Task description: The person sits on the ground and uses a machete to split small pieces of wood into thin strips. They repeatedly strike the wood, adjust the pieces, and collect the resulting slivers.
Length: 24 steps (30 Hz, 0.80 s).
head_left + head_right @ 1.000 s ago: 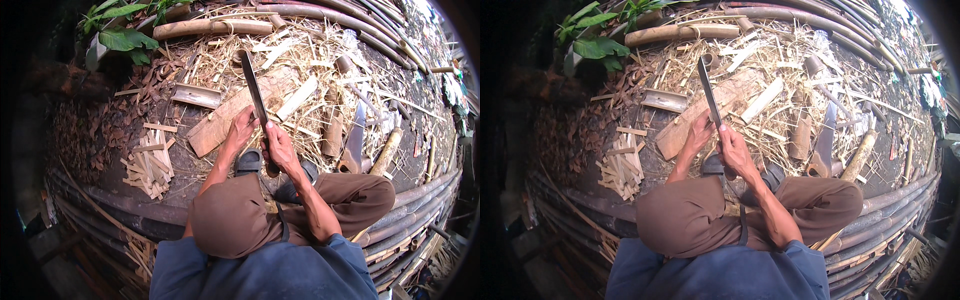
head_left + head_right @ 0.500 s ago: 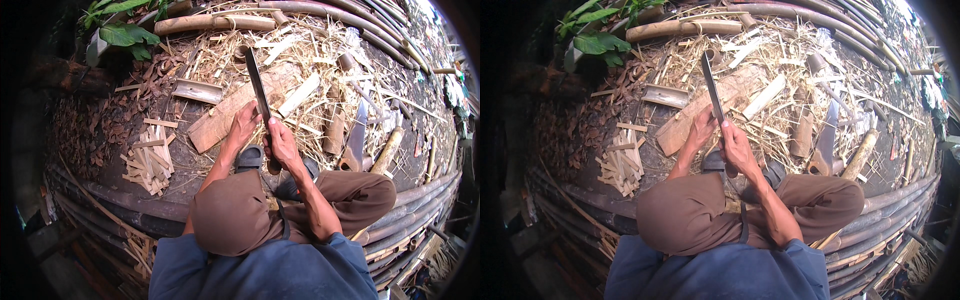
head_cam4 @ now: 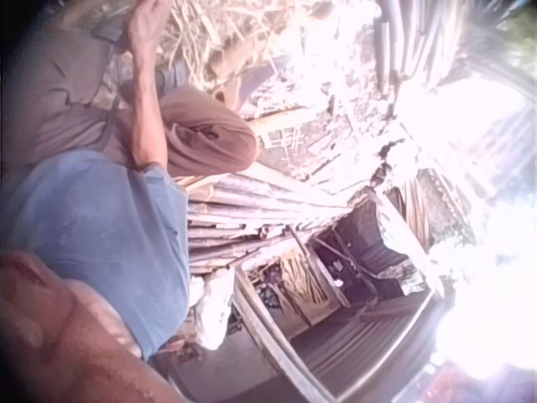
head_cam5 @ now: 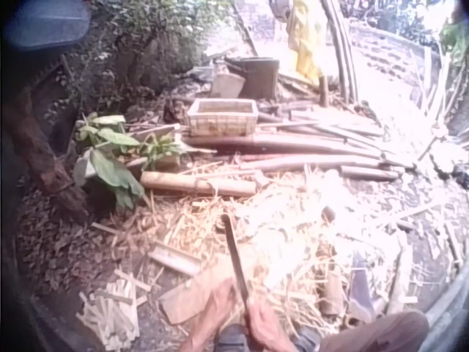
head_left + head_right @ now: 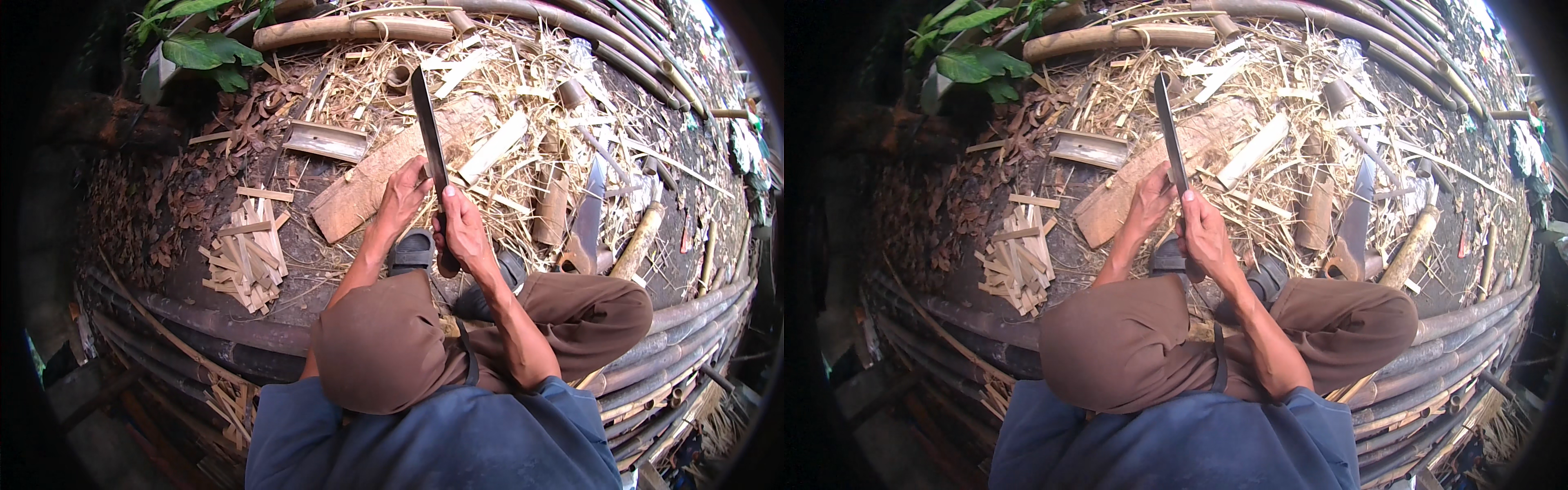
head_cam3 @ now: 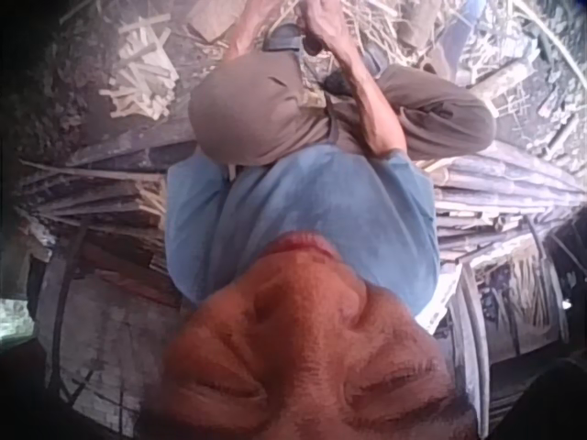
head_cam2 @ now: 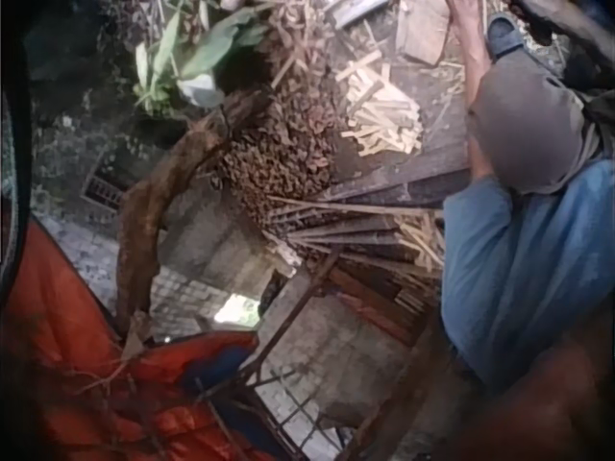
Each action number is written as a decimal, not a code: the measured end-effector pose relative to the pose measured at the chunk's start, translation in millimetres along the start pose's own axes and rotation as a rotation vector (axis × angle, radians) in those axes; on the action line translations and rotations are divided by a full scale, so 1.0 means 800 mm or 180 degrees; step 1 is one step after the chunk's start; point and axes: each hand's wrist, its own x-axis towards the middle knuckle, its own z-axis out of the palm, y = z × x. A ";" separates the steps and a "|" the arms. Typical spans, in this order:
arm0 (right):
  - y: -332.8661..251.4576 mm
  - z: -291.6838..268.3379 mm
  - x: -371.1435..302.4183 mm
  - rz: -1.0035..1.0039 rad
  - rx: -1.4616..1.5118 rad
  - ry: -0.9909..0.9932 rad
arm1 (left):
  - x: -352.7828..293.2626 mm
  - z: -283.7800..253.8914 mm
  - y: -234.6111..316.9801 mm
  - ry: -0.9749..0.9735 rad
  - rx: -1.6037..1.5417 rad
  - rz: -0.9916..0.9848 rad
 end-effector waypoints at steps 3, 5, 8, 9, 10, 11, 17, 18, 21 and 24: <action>0.001 -0.005 0.002 -0.0207 -0.0473 0.0063 | 0.003 -0.002 0.007 -0.0092 0.0372 0.0096; -0.014 -0.008 0.000 -0.0118 -0.0600 -0.0057 | 0.003 -0.006 0.003 -0.0104 0.0331 0.0128; -0.016 -0.010 0.000 -0.0072 -0.0527 -0.0066 | 0.007 -0.004 0.004 -0.0079 0.0314 0.0189; -0.017 -0.010 0.000 -0.0004 -0.0490 -0.0071 | 0.006 -0.003 0.005 -0.0058 0.0324 0.0198; -0.021 -0.008 -0.003 -0.0030 -0.0481 -0.0044 | 0.006 -0.003 0.005 -0.0070 0.0412 0.0224; -0.023 -0.007 -0.004 -0.0094 -0.0567 -0.0010 | 0.006 -0.003 0.005 -0.0081 0.0501 0.0250; -0.019 -0.002 -0.004 -0.0472 -0.1029 0.0268 | 0.005 -0.005 0.011 -0.0174 0.0533 0.0183; -0.021 -0.001 -0.004 -0.0508 -0.1086 0.0298 | 0.006 -0.004 0.011 -0.0162 0.0532 0.0190; -0.031 0.001 -0.007 -0.0388 -0.1311 0.0259 | 0.009 -0.004 0.012 -0.0164 0.0395 0.0252; -0.024 0.003 -0.003 -0.0694 -0.1152 0.0287 | 0.011 -0.006 0.008 -0.0147 0.0524 0.0218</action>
